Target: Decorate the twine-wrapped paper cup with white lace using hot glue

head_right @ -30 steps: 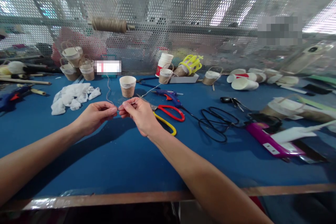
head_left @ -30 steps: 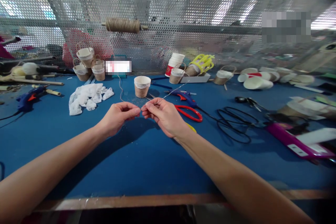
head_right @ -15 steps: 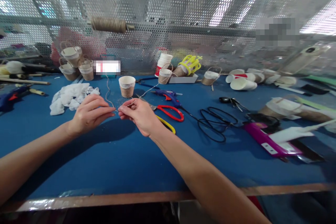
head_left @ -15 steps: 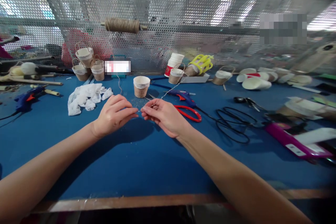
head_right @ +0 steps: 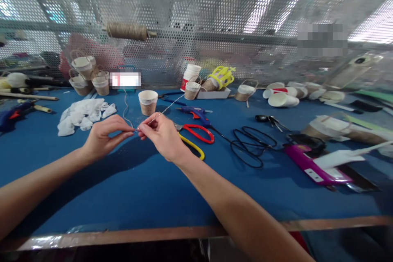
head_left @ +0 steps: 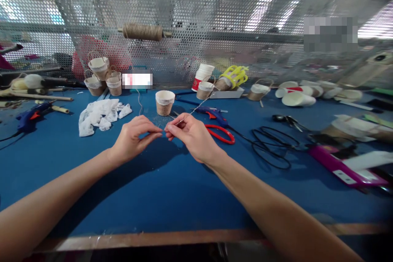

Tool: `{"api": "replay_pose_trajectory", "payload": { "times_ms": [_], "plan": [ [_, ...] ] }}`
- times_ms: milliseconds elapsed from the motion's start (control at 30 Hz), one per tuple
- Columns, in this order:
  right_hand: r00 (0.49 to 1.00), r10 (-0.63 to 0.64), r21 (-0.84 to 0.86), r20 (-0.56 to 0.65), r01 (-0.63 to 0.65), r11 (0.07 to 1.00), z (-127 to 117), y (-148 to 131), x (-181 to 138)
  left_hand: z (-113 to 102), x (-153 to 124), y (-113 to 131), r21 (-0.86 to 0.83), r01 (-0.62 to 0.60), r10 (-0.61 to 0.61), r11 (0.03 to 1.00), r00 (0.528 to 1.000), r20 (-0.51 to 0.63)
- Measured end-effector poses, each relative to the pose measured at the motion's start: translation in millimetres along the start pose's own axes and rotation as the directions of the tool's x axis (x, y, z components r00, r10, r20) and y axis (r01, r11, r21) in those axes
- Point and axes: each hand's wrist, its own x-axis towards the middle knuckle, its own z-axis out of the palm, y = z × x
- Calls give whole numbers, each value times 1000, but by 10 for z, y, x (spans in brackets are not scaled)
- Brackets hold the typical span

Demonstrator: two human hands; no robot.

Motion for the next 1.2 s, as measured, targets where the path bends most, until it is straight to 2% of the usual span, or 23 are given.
{"api": "replay_pose_trajectory", "payload": {
  "times_ms": [33, 100, 167, 233, 333, 400, 433, 467, 500, 533, 567, 600, 700, 800, 867, 900, 933, 967, 1000, 1033, 1067, 1133, 1200],
  "plan": [
    [999, -35, -25, -5, 34, 999, 3, -8, -8, 24, 1, 35, -173, 199, -199, 965, 980, 20],
    [996, -90, -62, -16, 89, 994, 11, -23, -31, 68, 7, 112, -499, 547, -541, 672, 823, 172],
    [991, -133, -91, -28, 130, 987, 18, -34, -57, 105, 13, 182, -642, 682, -659, 351, 667, 348],
    [987, -159, -104, -26, 155, 982, 21, -35, -73, 128, 16, 223, -662, 708, -666, 247, 620, 415],
    [990, -140, -60, -15, 139, 988, 9, -11, -50, 119, 16, 203, -665, 709, -664, 236, 617, 423],
    [996, -78, 12, -50, 79, 997, -11, 10, -5, 78, 22, 138, -650, 684, -657, 331, 661, 361],
    [996, -36, 51, -77, 40, 998, -22, 19, 21, 49, 27, 97, -616, 639, -632, 461, 723, 278],
    [995, 7, 86, -102, 2, 996, -32, 26, 46, 20, 33, 56, -500, 529, -536, 686, 832, 145],
    [992, 45, 113, -119, -32, 993, -41, 30, 67, -9, 39, 18, -299, 341, -354, 891, 935, 12],
    [989, 73, 131, -126, -57, 990, -46, 34, 83, -33, 43, -14, -66, 118, -122, 991, 991, -54],
    [988, 92, 140, -125, -74, 987, -49, 37, 93, -49, 44, -38, 158, -96, 105, 983, 993, -53],
    [987, 103, 143, -120, -86, 986, -49, 40, 96, -59, 42, -51, 321, -259, 277, 911, 961, -10],
    [991, 96, 121, -92, -85, 989, -34, 52, 76, -48, 24, -33, 509, -463, 481, 725, 870, 107],
    [998, 23, 64, -59, -19, 998, -13, 51, 32, -16, 15, 49, 425, -377, 404, 823, 914, 29],
    [998, -45, 13, -44, 46, 999, 1, 40, 0, 0, 25, 109, 204, -99, 110, 974, 993, -45],
    [996, -77, -16, -40, 76, 997, 8, 33, -15, 7, 33, 132, 28, 119, -118, 993, 993, -25],
    [994, -102, -41, -38, 100, 994, 15, 28, -28, 14, 42, 146, -151, 346, -342, 926, 938, 52],
    [992, -120, -59, -37, 117, 991, 21, 25, -38, 20, 51, 152, -288, 530, -505, 798, 848, 163],
    [991, -130, -68, -38, 127, 990, 26, 24, -43, 27, 58, 147, -371, 650, -593, 664, 759, 269],
    [991, -130, -68, -38, 127, 990, 30, 27, -42, 33, 63, 135, -413, 710, -626, 571, 701, 341],
    [992, -119, -60, -42, 117, 991, 32, 32, -36, 36, 66, 116, -427, 730, -634, 533, 680, 370],
    [996, -58, -19, -73, 57, 998, 26, 44, -5, 27, 67, 69, -430, 718, -641, 547, 690, 337],
    [991, 43, 51, -123, -37, 998, 6, 50, 37, -11, 70, 27, -408, 634, -619, 657, 763, 188]
  ]
}}
